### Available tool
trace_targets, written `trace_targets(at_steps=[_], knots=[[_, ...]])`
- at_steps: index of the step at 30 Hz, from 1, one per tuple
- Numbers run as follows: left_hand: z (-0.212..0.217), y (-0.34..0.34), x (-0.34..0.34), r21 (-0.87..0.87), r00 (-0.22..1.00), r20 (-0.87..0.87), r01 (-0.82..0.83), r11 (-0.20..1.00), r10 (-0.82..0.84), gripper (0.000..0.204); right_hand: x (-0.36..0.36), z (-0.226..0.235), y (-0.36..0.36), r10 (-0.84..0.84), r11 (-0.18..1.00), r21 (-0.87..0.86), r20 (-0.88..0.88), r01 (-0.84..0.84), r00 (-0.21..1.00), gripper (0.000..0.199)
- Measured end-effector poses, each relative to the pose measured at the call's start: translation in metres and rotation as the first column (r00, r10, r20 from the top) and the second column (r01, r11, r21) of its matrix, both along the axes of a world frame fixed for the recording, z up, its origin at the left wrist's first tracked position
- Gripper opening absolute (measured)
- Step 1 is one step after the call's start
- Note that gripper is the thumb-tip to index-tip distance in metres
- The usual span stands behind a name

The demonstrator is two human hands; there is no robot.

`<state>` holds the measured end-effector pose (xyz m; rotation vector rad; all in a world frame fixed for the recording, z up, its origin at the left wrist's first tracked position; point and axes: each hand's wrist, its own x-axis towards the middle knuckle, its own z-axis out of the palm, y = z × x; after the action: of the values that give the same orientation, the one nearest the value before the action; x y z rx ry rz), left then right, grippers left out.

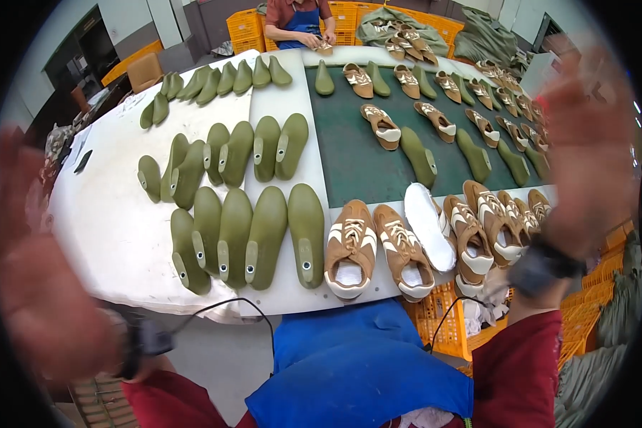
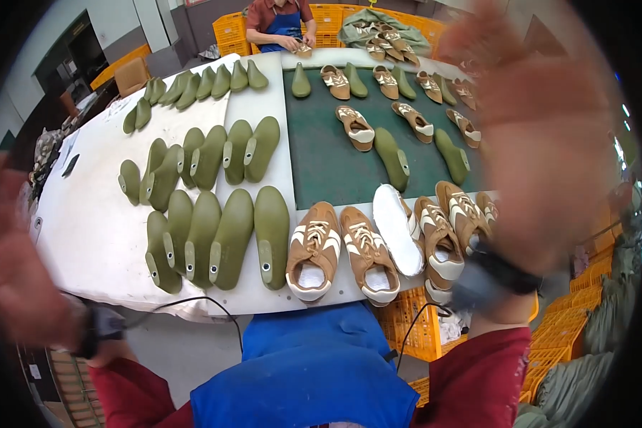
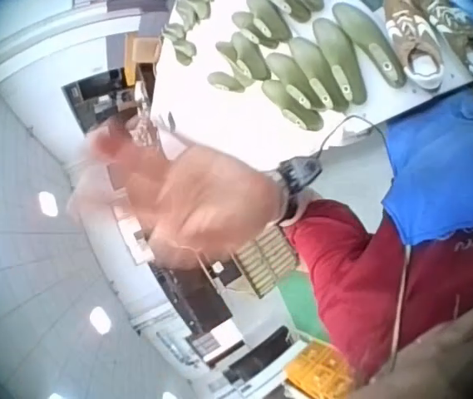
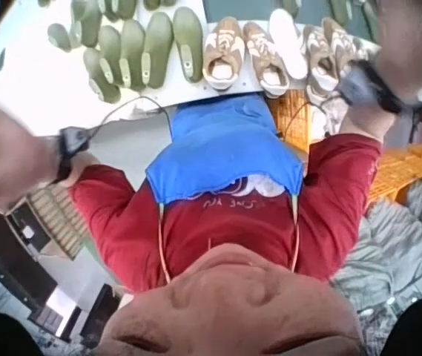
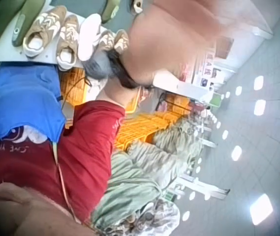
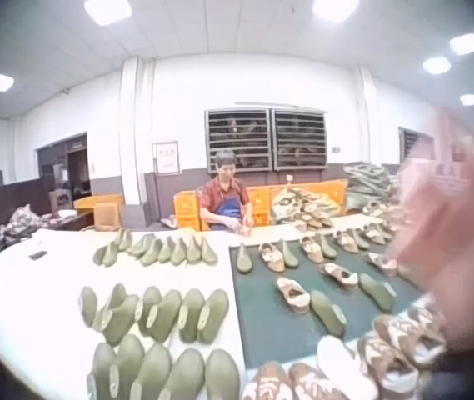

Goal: Sort and arrange shoe lasts and completed shoe uppers on a workbench.

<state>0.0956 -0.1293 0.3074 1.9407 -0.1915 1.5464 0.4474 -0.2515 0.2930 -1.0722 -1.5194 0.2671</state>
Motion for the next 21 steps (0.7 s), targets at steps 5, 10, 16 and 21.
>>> trace_targets(at_steps=[5,10,16,21], knots=[[-0.179,0.021,0.043,0.063,0.535,-0.771,-0.477,0.877,0.346,0.047,-0.039,-0.146,0.053,0.303,0.814,-0.580,0.479,0.038,0.824,0.042],[-0.297,0.023,0.046,0.321,0.285,-0.729,-0.661,0.678,0.623,0.058,-0.087,-0.217,0.086,0.503,0.552,-0.802,0.537,0.226,0.677,0.053],[-0.291,0.027,0.052,0.328,0.208,-0.720,-0.738,0.589,0.662,0.054,-0.099,-0.240,0.079,0.352,0.573,-0.769,0.544,0.284,0.762,0.033],[-0.295,0.044,0.048,0.317,0.190,-0.726,-0.760,0.568,0.660,0.053,-0.081,-0.231,0.066,0.184,0.506,-0.848,0.288,0.161,0.940,0.024]])
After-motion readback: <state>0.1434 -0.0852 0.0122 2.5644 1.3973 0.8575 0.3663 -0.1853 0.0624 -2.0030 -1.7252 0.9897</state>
